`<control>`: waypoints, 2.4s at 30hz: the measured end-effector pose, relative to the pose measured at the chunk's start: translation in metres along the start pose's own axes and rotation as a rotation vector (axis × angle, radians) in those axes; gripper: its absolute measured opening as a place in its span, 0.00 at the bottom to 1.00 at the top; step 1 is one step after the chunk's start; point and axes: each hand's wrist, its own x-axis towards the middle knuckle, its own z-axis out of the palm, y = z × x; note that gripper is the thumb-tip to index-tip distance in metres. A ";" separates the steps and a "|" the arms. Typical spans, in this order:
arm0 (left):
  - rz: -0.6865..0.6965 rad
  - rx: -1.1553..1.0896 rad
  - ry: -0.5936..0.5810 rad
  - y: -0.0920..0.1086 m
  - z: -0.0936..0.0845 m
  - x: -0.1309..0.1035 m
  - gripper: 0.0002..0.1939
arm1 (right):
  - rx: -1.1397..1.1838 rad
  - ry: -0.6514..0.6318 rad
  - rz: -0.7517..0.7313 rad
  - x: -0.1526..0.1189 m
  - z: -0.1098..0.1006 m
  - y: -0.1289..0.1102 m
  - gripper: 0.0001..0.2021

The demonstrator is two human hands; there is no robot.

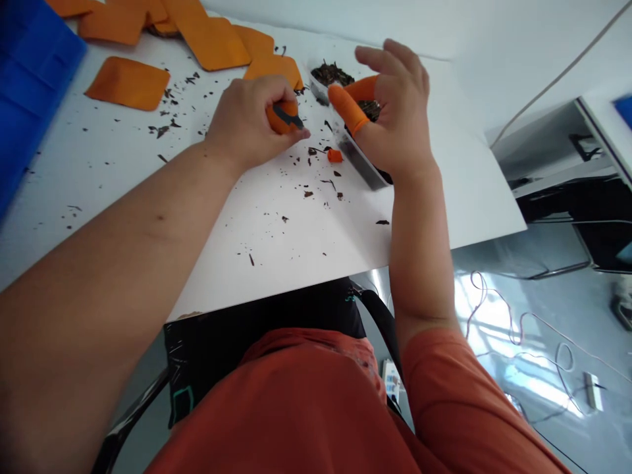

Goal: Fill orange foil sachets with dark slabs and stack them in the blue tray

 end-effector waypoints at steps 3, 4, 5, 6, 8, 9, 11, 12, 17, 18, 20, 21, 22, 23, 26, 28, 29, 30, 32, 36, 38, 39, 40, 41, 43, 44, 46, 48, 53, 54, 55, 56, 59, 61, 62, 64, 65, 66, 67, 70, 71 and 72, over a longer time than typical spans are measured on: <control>0.026 -0.002 0.014 -0.002 0.001 -0.001 0.16 | -0.130 -0.055 0.201 0.001 -0.007 0.013 0.09; 0.029 -0.004 0.021 -0.003 0.001 -0.001 0.15 | -0.161 -0.088 0.252 0.001 -0.009 0.016 0.12; 0.030 -0.009 0.027 -0.004 0.001 -0.001 0.14 | -0.184 -0.120 0.291 0.001 -0.010 0.019 0.13; 0.029 -0.015 0.032 -0.005 0.002 -0.001 0.13 | -0.194 -0.142 0.319 0.001 -0.011 0.021 0.14; 0.026 -0.030 0.033 -0.006 0.002 -0.001 0.12 | -0.200 -0.191 0.349 0.001 -0.013 0.022 0.14; 0.024 -0.037 0.031 -0.007 0.002 -0.002 0.12 | -0.203 -0.206 0.357 0.001 -0.013 0.021 0.14; 0.016 -0.052 0.023 -0.007 0.002 -0.002 0.12 | -0.217 -0.219 0.354 0.001 -0.013 0.019 0.13; 0.008 -0.062 0.018 -0.007 0.002 -0.002 0.12 | -0.230 -0.217 0.344 0.002 -0.012 0.018 0.13; -0.042 -0.085 -0.040 -0.006 0.000 -0.004 0.13 | -0.259 -0.140 0.327 0.005 -0.005 0.028 0.14; -0.044 -0.076 -0.043 -0.007 0.000 -0.004 0.13 | -0.249 -0.112 0.319 0.006 -0.004 0.031 0.13; -0.040 -0.059 -0.037 -0.007 0.000 -0.004 0.13 | -0.220 -0.063 0.307 0.006 -0.001 0.038 0.11; -0.037 -0.054 -0.031 -0.008 0.000 -0.004 0.12 | -0.204 -0.050 0.310 0.006 0.000 0.040 0.09; -0.037 -0.054 -0.027 -0.009 0.000 -0.004 0.12 | -0.189 -0.047 0.316 0.006 0.001 0.041 0.08; -0.040 -0.059 -0.027 -0.010 0.000 -0.005 0.11 | -0.180 -0.052 0.328 0.006 0.002 0.040 0.07; -0.076 -0.096 -0.024 -0.013 0.000 -0.006 0.12 | -0.201 -0.071 0.359 0.006 0.002 0.034 0.05; -0.111 -0.132 -0.037 -0.016 0.000 -0.007 0.13 | -0.218 -0.075 0.363 0.006 0.002 0.029 0.04; -0.126 -0.143 -0.046 -0.018 0.000 -0.007 0.14 | -0.220 -0.079 0.359 0.006 0.003 0.028 0.04; -0.136 -0.143 -0.052 -0.019 0.001 -0.007 0.14 | -0.219 -0.082 0.351 0.006 0.003 0.028 0.04; -0.139 -0.109 -0.047 -0.022 0.002 -0.007 0.14 | -0.212 -0.090 0.342 0.005 0.005 0.030 0.04; -0.097 -0.040 0.009 -0.027 0.005 -0.007 0.13 | -0.171 -0.071 0.343 0.005 0.010 0.039 0.07; -0.081 -0.031 0.025 -0.029 0.005 -0.007 0.12 | -0.165 -0.064 0.331 0.004 0.012 0.041 0.07; -0.080 -0.025 0.030 -0.029 0.005 -0.007 0.12 | -0.169 -0.067 0.322 0.004 0.013 0.042 0.07; -0.080 -0.018 0.033 -0.029 0.005 -0.007 0.12 | -0.175 -0.076 0.312 0.004 0.013 0.041 0.07; -0.081 -0.012 0.036 -0.029 0.005 -0.007 0.12 | -0.182 -0.087 0.302 0.004 0.012 0.040 0.06; -0.082 -0.011 0.042 -0.029 0.005 -0.007 0.12 | -0.197 -0.109 0.281 0.003 0.010 0.038 0.06; -0.080 -0.014 0.045 -0.029 0.005 -0.007 0.12 | -0.207 -0.117 0.271 0.002 0.008 0.037 0.06; -0.075 -0.018 0.053 -0.030 0.006 -0.007 0.11 | -0.222 -0.112 0.268 0.002 0.005 0.035 0.06; -0.073 -0.021 0.051 -0.031 0.006 -0.006 0.11 | -0.222 -0.100 0.286 0.002 0.003 0.034 0.06; -0.078 -0.014 0.050 -0.031 0.007 -0.004 0.11 | -0.225 -0.107 0.415 0.003 0.001 0.031 0.08; -0.080 -0.009 0.050 -0.031 0.007 -0.004 0.11 | -0.230 -0.123 0.444 0.003 0.001 0.030 0.08; -0.083 -0.007 0.045 -0.030 0.007 -0.004 0.11 | -0.234 -0.140 0.468 0.004 0.001 0.029 0.08; -0.088 -0.007 0.039 -0.029 0.007 -0.004 0.10 | -0.235 -0.150 0.486 0.004 0.001 0.028 0.08; -0.103 -0.017 0.019 -0.027 0.006 -0.004 0.11 | -0.216 -0.138 0.504 0.005 0.000 0.025 0.06; -0.101 -0.027 0.013 -0.026 0.006 -0.004 0.11 | -0.203 -0.120 0.495 0.006 0.000 0.025 0.06; -0.098 -0.031 0.015 -0.026 0.006 -0.004 0.11 | -0.201 -0.117 0.493 0.006 0.000 0.026 0.06; -0.086 -0.035 0.023 -0.026 0.007 -0.004 0.11 | -0.203 -0.122 0.491 0.005 0.001 0.029 0.06; -0.080 -0.035 0.027 -0.026 0.007 -0.004 0.11 | -0.204 -0.127 0.491 0.005 0.001 0.031 0.06; -0.075 -0.034 0.032 -0.026 0.007 -0.004 0.11 | -0.201 -0.131 0.492 0.005 0.002 0.033 0.07; -0.072 -0.033 0.037 -0.026 0.007 -0.004 0.11 | -0.196 -0.131 0.491 0.004 0.002 0.035 0.07; -0.070 -0.031 0.039 -0.025 0.006 -0.005 0.11 | -0.176 -0.111 0.481 0.004 0.002 0.036 0.08; -0.071 -0.030 0.037 -0.025 0.006 -0.005 0.10 | -0.173 -0.106 0.486 0.004 0.001 0.035 0.08; -0.073 -0.029 0.034 -0.024 0.006 -0.005 0.10 | -0.174 -0.106 0.497 0.004 0.000 0.033 0.08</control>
